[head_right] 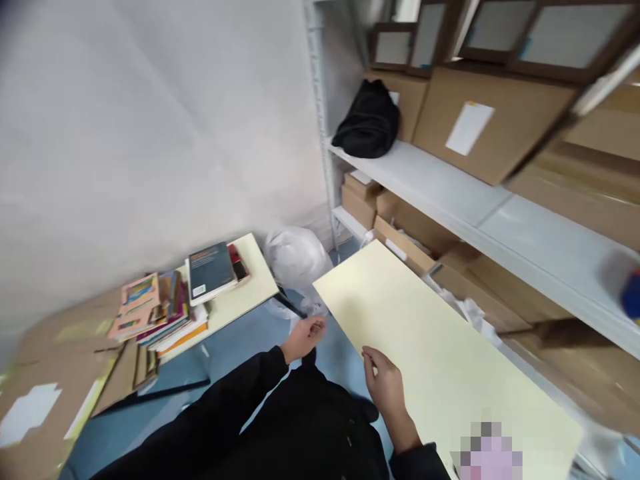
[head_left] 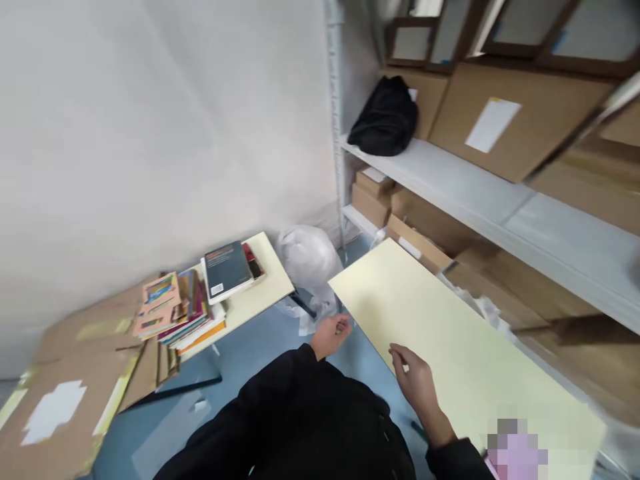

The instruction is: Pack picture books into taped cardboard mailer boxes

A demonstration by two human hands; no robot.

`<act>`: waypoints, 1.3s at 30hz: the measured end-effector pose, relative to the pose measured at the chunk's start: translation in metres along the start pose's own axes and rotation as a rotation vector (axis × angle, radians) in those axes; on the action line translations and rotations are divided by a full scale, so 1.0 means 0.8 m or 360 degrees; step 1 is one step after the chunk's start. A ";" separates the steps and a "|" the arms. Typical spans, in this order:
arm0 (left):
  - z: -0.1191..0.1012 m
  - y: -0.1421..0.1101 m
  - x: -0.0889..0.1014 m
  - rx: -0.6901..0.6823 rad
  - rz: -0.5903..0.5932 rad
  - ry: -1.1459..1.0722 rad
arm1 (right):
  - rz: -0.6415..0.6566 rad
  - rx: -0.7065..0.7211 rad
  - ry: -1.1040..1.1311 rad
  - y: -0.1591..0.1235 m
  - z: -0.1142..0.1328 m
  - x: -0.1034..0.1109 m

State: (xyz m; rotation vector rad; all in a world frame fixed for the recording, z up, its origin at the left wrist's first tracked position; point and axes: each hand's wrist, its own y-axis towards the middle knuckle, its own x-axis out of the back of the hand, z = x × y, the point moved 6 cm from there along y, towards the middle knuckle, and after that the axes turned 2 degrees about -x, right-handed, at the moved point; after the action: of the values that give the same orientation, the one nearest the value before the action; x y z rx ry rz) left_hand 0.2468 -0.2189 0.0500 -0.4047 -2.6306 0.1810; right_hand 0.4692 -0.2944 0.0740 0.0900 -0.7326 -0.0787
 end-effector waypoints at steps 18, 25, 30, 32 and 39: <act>0.197 -0.142 0.341 0.0592 -0.1038 0.0108 | 0.1471 0.0812 -0.0184 0.148 0.271 -0.362; 0.210 -0.210 0.403 0.0896 -0.1301 0.0477 | 0.1683 0.0768 0.0215 0.175 0.347 -0.444; 0.217 -0.241 0.435 0.1125 -0.1331 0.0528 | 0.1798 0.0514 0.0464 0.171 0.375 -0.507; 0.225 -0.248 0.451 0.1189 -0.1375 0.0485 | 0.1806 0.0353 0.0555 0.169 0.383 -0.530; 0.265 -0.258 0.524 0.1206 -0.1643 0.0295 | 0.1755 0.0033 0.0633 0.162 0.426 -0.593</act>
State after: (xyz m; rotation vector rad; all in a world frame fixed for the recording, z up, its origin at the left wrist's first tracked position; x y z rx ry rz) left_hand -0.2596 -0.2948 0.0842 1.0870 -2.0486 0.6861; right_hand -0.1061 -0.1356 0.0254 -0.2793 -0.3075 0.9739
